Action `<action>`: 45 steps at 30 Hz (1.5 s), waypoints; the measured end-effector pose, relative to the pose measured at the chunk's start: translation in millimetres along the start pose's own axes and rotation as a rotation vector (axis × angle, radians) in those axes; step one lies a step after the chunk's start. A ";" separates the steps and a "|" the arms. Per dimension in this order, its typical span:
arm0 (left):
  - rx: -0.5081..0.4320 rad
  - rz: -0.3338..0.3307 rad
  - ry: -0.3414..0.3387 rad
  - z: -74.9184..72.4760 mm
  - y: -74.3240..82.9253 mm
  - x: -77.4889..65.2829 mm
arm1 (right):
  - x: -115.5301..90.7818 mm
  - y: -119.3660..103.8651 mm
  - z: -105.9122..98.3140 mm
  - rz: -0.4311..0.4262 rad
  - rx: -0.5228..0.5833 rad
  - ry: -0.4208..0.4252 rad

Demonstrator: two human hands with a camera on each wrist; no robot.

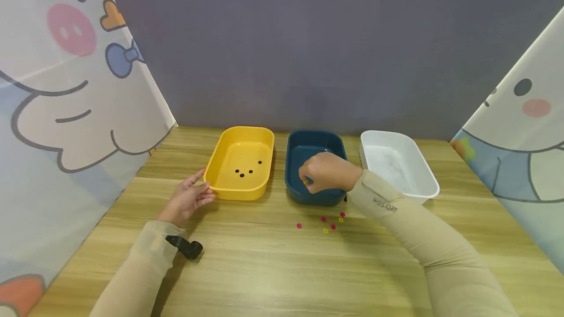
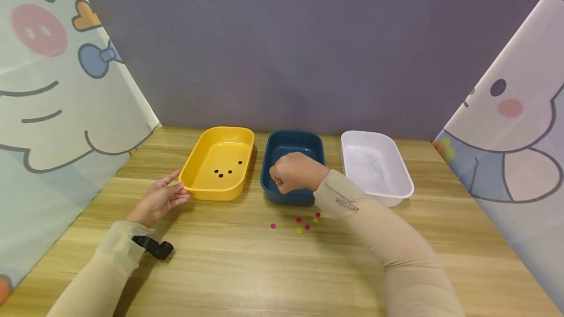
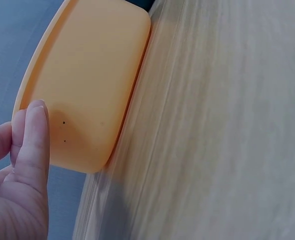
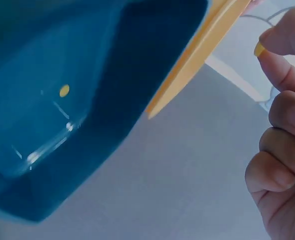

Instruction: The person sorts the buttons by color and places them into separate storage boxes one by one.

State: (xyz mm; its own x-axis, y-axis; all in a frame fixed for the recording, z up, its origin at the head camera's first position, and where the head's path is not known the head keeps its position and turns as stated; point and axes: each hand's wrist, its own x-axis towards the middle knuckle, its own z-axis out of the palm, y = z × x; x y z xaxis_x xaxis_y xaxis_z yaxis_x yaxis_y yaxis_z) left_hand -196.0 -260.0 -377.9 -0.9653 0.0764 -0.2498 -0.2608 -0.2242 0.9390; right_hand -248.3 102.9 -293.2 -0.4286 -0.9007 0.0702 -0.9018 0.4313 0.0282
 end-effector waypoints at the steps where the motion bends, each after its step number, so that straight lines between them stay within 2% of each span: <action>1: -0.003 0.000 -0.001 0.5 -0.1 0.0 | -1.3 1.9 -2.2 0.016 0.003 0.004; 5: -0.002 0.001 0.006 0.8 -0.4 0.7 | -5.5 10.4 -12.7 0.078 0.013 0.043; 9: 0.011 -0.003 0.021 0.1 1.2 1.0 | -7.3 19.3 -18.2 0.118 0.008 0.038; 16: 0.003 -0.017 0.021 -0.7 0.7 0.9 | -9.2 31.9 -17.4 0.170 0.021 0.013; 20: -0.006 -0.022 0.019 -0.2 -1.0 2.0 | -11.0 39.2 -15.9 0.177 0.026 0.034; 27: -0.008 -0.014 0.013 0.4 1.0 3.3 | -9.8 47.7 -20.4 0.236 0.073 0.077; 37: 0.015 0.000 0.006 0.0 2.8 -1.2 | 0.5 55.0 -14.3 0.268 0.126 0.030; 41: 0.014 -0.011 0.000 2.3 2.5 -1.5 | 0.4 58.2 -15.7 0.304 0.107 -0.004; 45: 0.006 -0.005 0.010 2.4 3.8 -1.8 | 1.4 61.6 -19.4 0.327 0.092 0.003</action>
State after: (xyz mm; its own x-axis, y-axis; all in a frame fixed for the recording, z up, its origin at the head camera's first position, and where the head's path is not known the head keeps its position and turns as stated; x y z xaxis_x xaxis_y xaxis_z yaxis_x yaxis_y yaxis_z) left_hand -195.2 -258.6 -373.3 -0.9641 0.0676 -0.2566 -0.2653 -0.2178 0.9393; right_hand -303.3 129.1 -272.0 -0.6962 -0.7150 0.0639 -0.7176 0.6910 -0.0867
